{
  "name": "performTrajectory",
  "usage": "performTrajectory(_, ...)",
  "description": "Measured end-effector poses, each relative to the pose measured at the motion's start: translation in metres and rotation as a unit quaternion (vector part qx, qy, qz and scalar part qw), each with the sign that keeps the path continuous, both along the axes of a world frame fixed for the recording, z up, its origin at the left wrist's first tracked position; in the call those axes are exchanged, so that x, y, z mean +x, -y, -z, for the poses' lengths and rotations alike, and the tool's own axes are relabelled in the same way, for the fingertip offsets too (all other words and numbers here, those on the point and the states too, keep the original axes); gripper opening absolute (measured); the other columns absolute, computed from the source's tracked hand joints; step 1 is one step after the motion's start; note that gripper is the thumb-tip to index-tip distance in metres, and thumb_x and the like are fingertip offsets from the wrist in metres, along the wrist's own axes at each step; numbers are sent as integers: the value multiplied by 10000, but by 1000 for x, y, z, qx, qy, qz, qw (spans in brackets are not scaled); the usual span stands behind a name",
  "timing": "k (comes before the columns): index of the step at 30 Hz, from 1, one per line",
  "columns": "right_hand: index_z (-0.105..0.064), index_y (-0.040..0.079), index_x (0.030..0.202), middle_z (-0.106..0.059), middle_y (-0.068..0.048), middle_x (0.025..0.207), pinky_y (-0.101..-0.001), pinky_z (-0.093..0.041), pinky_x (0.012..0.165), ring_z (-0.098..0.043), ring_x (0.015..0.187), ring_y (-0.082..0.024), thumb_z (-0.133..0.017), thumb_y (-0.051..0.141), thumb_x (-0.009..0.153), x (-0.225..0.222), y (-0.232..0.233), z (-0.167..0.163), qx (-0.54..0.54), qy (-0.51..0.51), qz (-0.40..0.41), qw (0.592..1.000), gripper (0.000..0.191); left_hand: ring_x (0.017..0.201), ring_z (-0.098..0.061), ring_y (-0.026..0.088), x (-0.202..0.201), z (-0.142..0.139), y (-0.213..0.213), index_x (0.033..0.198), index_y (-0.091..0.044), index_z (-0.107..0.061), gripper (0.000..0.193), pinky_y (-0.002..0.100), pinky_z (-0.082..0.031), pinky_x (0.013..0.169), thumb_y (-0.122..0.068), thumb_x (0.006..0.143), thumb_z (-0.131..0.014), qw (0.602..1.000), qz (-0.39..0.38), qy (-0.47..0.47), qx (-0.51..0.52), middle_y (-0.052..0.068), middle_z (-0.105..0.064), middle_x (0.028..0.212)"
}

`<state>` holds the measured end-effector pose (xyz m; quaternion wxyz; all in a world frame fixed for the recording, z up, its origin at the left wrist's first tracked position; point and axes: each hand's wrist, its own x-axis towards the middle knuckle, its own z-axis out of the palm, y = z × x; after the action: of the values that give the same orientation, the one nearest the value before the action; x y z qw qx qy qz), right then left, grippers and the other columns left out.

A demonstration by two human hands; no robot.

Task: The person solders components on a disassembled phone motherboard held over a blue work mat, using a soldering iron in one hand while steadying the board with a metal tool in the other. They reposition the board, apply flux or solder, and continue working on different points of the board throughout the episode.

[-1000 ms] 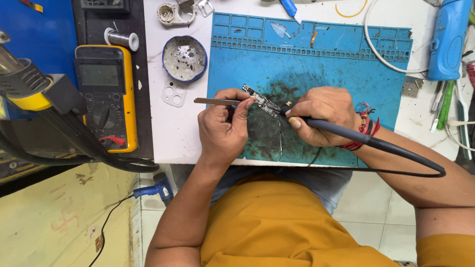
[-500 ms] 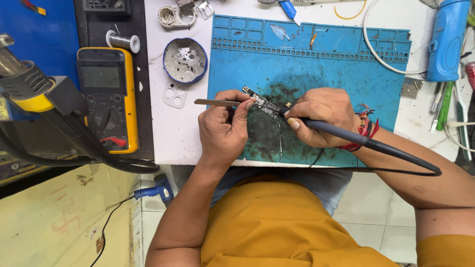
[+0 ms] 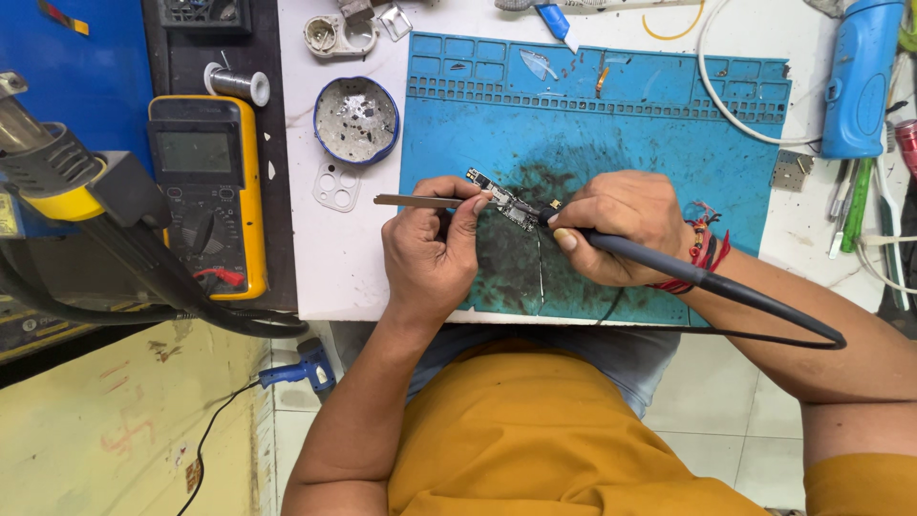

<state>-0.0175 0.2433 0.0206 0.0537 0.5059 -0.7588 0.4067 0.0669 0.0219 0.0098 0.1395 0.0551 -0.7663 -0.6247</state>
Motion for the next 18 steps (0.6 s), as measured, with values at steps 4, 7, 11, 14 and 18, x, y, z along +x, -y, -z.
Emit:
performTrajectory(4,-646,49,953,-652,-85,758,-362,-489,564,-640,624,-248,-715,43,881,-1,0,0,-2,2,-5,1000,100,696,-609,21,0,0,0,1074,-15,-669,61,198,-479,595,-62,1040,-686,1000,0,1,0,28,-731,864)
performTrajectory(7,-647,50,951,-652,-85,756,-360,-490,562,-641,622,-246,-716,44,881,-1,0,-1,-2,4,-6,1000,98,688,-604,23,1,0,0,1072,-14,-671,62,199,-466,589,-61,1037,-689,1000,0,8,-1,26,-727,841)
performTrajectory(11,-647,47,964,-657,-90,771,-360,-499,573,-648,637,-251,-717,48,888,0,0,-2,-2,5,-5,1000,102,698,-611,25,0,0,0,1077,-11,-665,69,200,-474,598,-63,1039,-689,1000,2,0,1,28,-726,843)
performTrajectory(14,-649,50,965,-656,-89,765,-356,-499,566,-652,634,-248,-718,52,892,0,1,-2,-2,6,-6,1000,100,693,-611,27,0,0,0,1075,-9,-666,69,201,-472,595,-63,1037,-690,1000,2,1,-2,29,-727,842)
performTrajectory(18,-664,45,958,-670,-92,765,-349,-507,569,-661,634,-248,-748,90,905,0,0,-2,4,9,6,1000,110,699,-614,29,1,0,1,1075,-7,-666,67,203,-474,599,-61,1041,-688,1000,3,0,1,30,-726,844)
